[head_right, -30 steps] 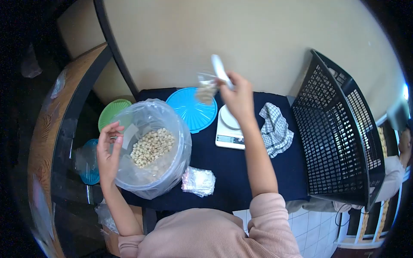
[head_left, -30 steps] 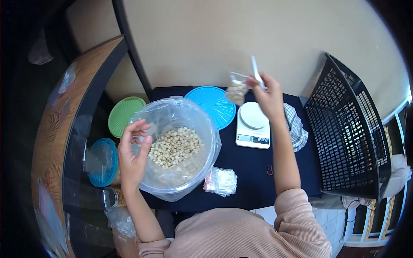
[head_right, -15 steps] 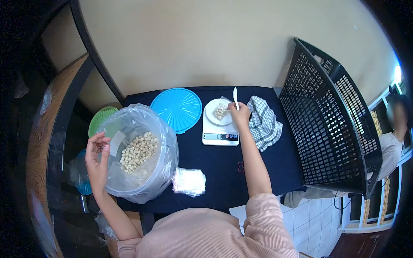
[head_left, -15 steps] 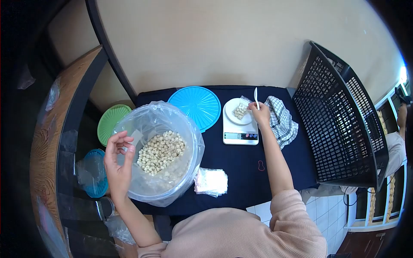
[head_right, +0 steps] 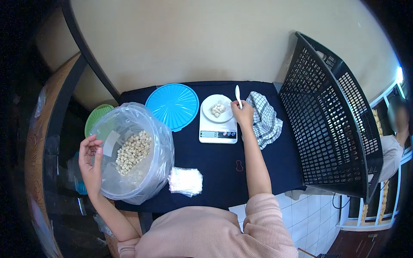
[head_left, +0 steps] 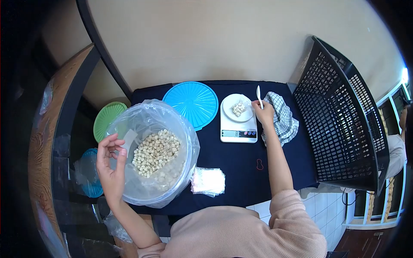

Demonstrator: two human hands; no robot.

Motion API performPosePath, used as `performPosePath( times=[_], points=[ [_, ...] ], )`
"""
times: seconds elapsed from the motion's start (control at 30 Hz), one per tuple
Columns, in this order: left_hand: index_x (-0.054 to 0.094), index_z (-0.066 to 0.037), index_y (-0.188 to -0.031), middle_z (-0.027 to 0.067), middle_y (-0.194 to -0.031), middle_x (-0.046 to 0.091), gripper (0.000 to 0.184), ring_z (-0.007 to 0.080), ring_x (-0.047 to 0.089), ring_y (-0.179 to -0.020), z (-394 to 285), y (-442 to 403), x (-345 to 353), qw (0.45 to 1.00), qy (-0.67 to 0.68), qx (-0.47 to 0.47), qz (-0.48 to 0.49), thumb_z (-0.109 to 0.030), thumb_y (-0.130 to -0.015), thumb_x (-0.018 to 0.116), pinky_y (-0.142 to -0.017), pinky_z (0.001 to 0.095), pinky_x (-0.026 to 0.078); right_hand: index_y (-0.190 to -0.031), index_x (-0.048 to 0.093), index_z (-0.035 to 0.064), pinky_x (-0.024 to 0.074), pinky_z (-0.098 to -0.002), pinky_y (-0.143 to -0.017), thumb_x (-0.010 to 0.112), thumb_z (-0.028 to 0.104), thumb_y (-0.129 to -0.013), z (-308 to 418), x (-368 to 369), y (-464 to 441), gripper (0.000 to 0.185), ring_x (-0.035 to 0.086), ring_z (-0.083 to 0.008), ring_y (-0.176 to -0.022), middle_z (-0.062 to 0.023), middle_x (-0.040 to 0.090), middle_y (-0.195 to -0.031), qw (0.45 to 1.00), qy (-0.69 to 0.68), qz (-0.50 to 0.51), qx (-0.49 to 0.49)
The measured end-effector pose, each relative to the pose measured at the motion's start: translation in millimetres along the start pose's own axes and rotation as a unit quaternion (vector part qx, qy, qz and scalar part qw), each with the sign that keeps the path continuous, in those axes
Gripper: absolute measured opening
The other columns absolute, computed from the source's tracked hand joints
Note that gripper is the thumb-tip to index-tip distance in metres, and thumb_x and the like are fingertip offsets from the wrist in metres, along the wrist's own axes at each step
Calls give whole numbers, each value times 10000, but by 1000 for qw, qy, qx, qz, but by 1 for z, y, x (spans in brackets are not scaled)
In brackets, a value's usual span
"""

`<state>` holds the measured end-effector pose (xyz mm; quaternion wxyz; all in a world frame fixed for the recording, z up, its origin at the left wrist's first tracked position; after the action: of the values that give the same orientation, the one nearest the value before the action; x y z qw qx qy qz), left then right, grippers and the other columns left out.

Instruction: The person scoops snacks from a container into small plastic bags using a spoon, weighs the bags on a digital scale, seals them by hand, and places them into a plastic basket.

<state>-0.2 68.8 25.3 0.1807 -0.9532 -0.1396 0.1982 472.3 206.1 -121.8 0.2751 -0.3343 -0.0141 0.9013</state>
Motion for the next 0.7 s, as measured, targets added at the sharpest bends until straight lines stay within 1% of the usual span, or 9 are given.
performPosePath(
  times=[0.1, 0.2, 0.3, 0.4, 0.7],
  points=[
    [522, -32, -1098, 49, -931, 563, 316, 112, 495, -848, 2, 0, 0, 1000, -5, -4, 4, -65, -791, 589, -753, 244, 368, -811, 670, 21, 480, -320, -596, 661, 277, -695, 0, -6, 1, 281, 620, -205, -607, -102, 642, -665, 1000, -18, 4, -10],
    [516, -25, -1103, 53, -932, 558, 320, 115, 494, -854, 2, -1, 1, 1000, -6, -9, 7, -55, -791, 582, -757, 247, 371, -823, 670, 18, 478, -309, -595, 667, 281, -696, -6, -5, -2, 292, 614, -196, -603, -90, 636, -660, 999, -34, 13, -24],
    [509, -15, -1111, 57, -935, 553, 327, 118, 494, -866, 3, -1, 1, 1000, -9, -18, 10, -47, -793, 576, -765, 253, 374, -836, 672, 23, 476, -301, -597, 674, 277, -697, -8, -3, -5, 290, 608, -187, -602, -83, 632, -662, 998, -52, 28, -17],
    [507, -10, -1115, 60, -940, 551, 329, 118, 490, -862, 5, -1, 0, 1000, -3, -11, 10, -49, -796, 576, -774, 258, 378, -840, 673, 28, 476, -301, -598, 676, 272, -697, -6, 0, -5, 282, 608, -182, -605, -85, 631, -664, 999, -12, 39, -4],
    [505, -8, -1117, 60, -940, 553, 330, 116, 483, -847, 5, -1, -1, 1000, -2, -11, 7, -49, -798, 580, -773, 252, 379, -840, 677, 40, 463, -305, -573, 684, 275, -684, -7, 11, -10, 282, 596, -174, -592, -69, 604, -631, 998, -6, 64, 1]
  ],
)
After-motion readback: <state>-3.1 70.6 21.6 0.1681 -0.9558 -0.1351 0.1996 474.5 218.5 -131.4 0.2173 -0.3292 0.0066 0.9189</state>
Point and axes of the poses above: each hand's wrist, its own y-axis away from the middle knuckle, its own x-axis out of the palm, z = x × y, the point moved 9 cm from there along -y, towards the middle knuckle
